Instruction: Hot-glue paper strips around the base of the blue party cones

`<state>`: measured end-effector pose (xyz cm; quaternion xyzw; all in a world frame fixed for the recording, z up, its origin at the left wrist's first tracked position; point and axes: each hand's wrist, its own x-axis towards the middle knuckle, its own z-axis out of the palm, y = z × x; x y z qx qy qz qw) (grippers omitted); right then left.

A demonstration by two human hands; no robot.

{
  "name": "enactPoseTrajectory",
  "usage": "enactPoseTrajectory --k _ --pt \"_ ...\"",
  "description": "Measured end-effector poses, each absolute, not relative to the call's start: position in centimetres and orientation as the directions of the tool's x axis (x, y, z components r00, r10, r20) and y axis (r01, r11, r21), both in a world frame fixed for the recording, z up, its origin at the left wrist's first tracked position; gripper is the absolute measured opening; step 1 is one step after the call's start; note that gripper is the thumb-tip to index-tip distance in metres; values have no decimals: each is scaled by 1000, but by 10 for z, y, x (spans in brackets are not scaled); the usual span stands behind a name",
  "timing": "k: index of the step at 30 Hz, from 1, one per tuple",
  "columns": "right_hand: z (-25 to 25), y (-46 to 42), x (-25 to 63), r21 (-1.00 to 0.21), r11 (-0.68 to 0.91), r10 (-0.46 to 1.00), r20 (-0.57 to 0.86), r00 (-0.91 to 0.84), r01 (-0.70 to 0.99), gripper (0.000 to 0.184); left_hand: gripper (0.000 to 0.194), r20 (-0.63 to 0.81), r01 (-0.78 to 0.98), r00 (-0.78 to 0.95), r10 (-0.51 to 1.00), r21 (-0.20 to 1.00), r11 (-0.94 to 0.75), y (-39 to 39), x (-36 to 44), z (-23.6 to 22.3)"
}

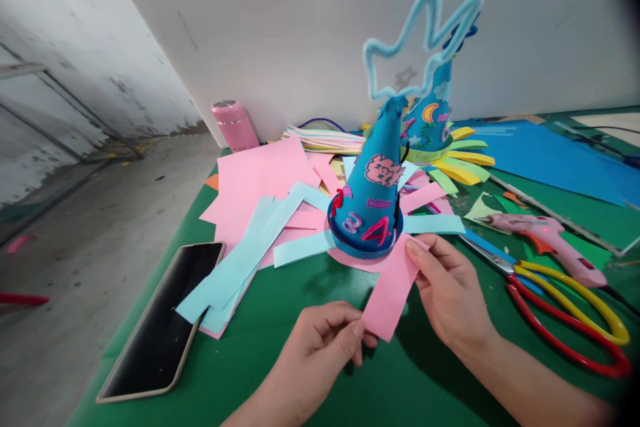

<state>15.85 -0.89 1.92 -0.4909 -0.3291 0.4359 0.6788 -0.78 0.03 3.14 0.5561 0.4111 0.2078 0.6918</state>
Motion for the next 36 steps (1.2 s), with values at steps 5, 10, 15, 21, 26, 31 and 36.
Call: enactPoseTrajectory --k 5,10,15,21,26,31,36 --pt "18 -11 155 -944 125 923 -3 386 -305 15 25 -377 52 607 699 897 438 -3 0 27" --pt "15 -12 152 -942 130 930 8 368 -308 15 33 -416 216 553 722 908 358 -7 2 21" --pt "15 -11 152 -948 152 929 40 369 -279 14 33 -288 255 585 758 953 165 -10 -1 18" --pt "18 -10 150 -969 179 949 124 290 -170 17 25 -145 213 609 780 977 16 -10 0 17" --pt "21 -13 147 -982 161 979 147 138 -95 11 35 -255 170 598 760 967 191 -7 1 17" --pt "15 -15 141 -990 -7 992 11 -126 -144 23 37 -271 134 530 803 962 236 -5 0 16" --pt "13 -18 133 -997 78 993 79 -83 -16 21 36 -215 106 544 811 976 188 -3 -2 18"
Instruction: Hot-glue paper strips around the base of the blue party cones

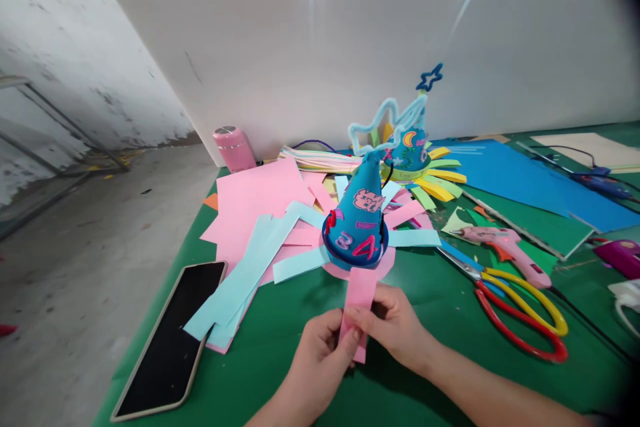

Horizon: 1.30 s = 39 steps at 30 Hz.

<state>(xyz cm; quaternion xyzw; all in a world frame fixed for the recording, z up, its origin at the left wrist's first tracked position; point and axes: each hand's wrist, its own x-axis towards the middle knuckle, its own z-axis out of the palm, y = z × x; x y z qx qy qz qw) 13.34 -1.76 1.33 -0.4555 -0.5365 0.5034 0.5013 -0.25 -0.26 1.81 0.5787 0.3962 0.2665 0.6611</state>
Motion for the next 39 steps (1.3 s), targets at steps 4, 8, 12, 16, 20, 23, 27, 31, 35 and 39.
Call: enactPoseTrajectory --k 4,8,12,16,20,23,27,31,35,39 --pt "19 -15 139 -991 132 991 131 30 -11 21 34 -172 145 596 784 984 105 -3 -3 19" --pt "20 -11 149 -983 181 975 179 135 -1 18 32 -153 195 618 771 980 38 -3 -5 20" --pt "17 -11 155 -981 193 967 193 166 20 22 32 -89 278 608 789 955 -106 -2 -9 17" --pt "14 -16 157 -989 147 955 144 259 8 21 26 230 340 577 784 805 -487 -1 -18 10" --pt "14 -21 157 -989 116 961 89 260 -90 24 24 412 333 570 711 675 -658 1 -23 6" --pt "14 -24 155 -994 52 993 41 111 -94 37 23 451 342 569 687 630 -697 1 -23 6" --pt "15 -26 151 -998 59 997 59 -40 -7 35 24 428 372 582 691 615 -695 0 -22 6" --pt "19 -25 151 -981 169 981 159 -112 93 11 25 391 402 570 722 634 -661 0 -21 6" --pt "21 -23 156 -980 158 987 156 -21 118 8 24 383 428 563 733 623 -655 0 -21 8" --pt "18 -20 158 -984 151 985 158 75 94 8 24 314 424 610 728 646 -634 -2 -20 9"
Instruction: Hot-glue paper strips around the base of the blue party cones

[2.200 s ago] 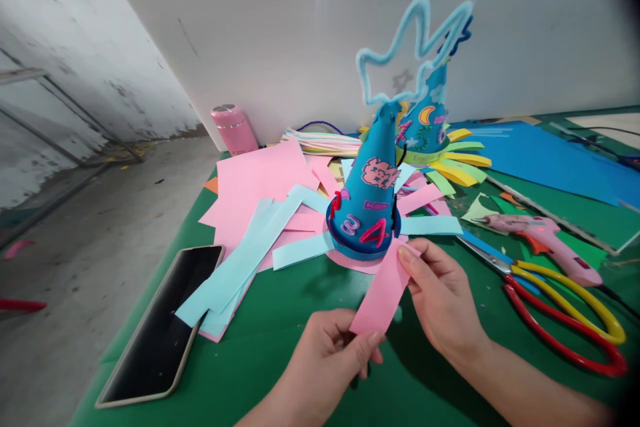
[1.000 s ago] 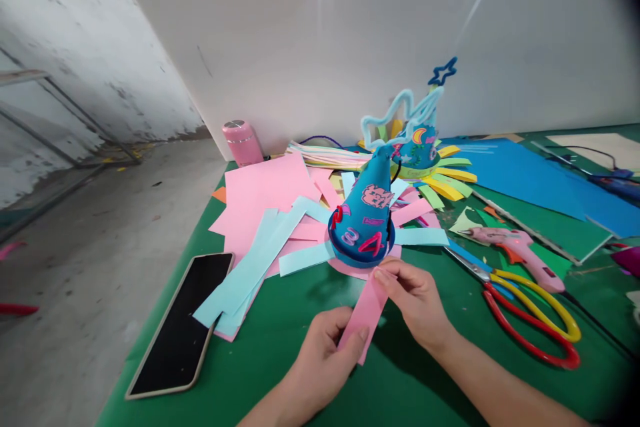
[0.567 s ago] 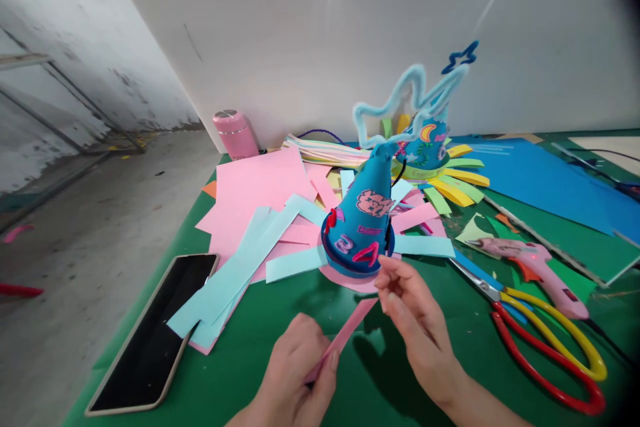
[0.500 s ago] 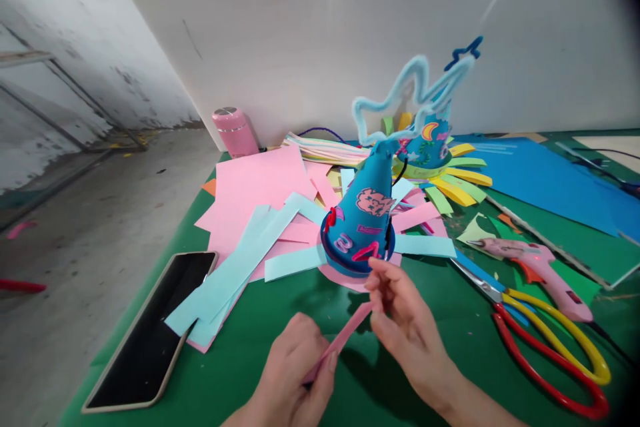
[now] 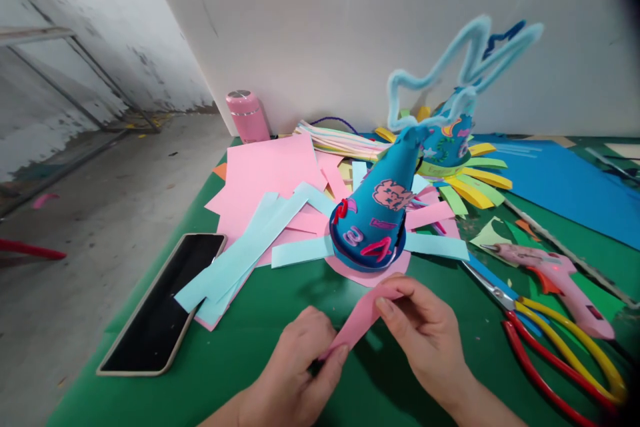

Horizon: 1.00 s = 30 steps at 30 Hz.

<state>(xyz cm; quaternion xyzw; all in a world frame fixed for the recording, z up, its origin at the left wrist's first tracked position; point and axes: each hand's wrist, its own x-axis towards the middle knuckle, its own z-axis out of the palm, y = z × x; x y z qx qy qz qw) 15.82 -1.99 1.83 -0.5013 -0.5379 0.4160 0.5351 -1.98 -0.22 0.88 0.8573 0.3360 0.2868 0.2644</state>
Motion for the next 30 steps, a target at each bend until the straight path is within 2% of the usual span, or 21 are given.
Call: enactPoseTrajectory --k 5,15,18,20,24,30 --pt "14 -16 159 -987 161 979 162 121 24 7 26 181 423 633 753 734 -532 -4 -17 6" --pt "17 -16 163 -984 170 958 176 227 46 8 25 118 410 591 798 808 -424 -8 -7 9" --pt "21 -18 165 -979 188 956 201 212 81 8 17 63 379 533 844 874 -304 -11 -5 15" --pt "22 -19 165 -977 183 966 199 167 111 9 13 -21 282 527 850 947 -151 -12 -3 20" --pt "21 -19 155 -973 151 983 167 75 177 14 21 -141 79 543 828 990 117 -7 0 26" --pt "18 -16 140 -970 126 991 131 11 209 20 31 -207 44 467 859 976 211 3 -1 27"
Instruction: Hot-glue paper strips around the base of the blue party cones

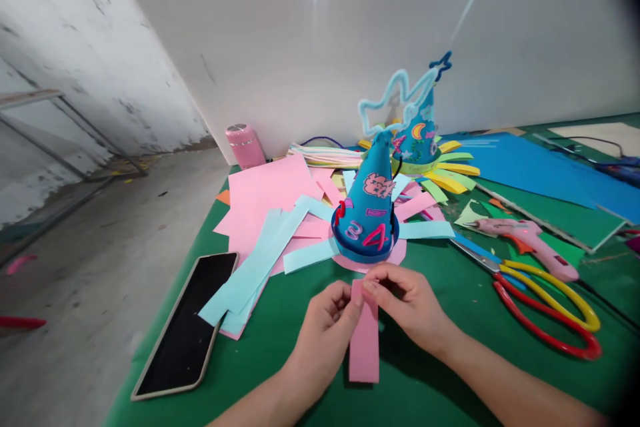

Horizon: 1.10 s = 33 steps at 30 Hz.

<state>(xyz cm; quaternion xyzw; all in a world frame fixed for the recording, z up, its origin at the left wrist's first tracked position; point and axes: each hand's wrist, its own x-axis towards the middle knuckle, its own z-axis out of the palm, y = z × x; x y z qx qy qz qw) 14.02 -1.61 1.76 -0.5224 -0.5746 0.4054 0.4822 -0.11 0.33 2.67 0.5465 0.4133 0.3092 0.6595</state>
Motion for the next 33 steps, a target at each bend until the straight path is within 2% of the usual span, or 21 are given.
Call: enactPoseTrajectory --k 4,9,12,14,16,20,22,24,26,28,33 --pt "17 -15 139 -973 116 992 123 21 198 19 32 -216 100 484 848 976 191 10 -4 26" --pt "13 -15 143 -959 126 991 135 19 255 18 30 -155 167 517 842 983 78 17 -6 22" --pt "13 -14 150 -933 171 958 232 167 317 13 27 -98 247 515 852 968 -38 17 -9 20" --pt "18 -7 157 -894 217 862 365 353 393 24 26 -43 312 525 850 939 -145 16 -11 18" --pt "26 5 163 -838 234 759 474 447 492 43 25 18 362 545 839 897 -255 14 -12 15" --pt "36 40 166 -766 208 749 525 405 608 89 23 134 419 570 811 802 -427 9 -11 8" --pt "34 55 163 -765 207 757 520 395 610 98 21 207 411 588 782 756 -509 10 -13 7" --pt "28 64 161 -778 214 779 500 378 590 96 18 275 394 594 756 720 -572 14 -17 9" --pt "24 67 161 -781 233 795 496 349 579 89 13 320 395 559 765 709 -584 22 -23 14" --pt "24 67 163 -766 267 800 515 309 585 81 11 344 435 446 826 723 -536 33 -29 19" --pt "44 63 171 -735 371 807 558 196 568 78 19 282 486 205 937 802 -348 52 -38 24"
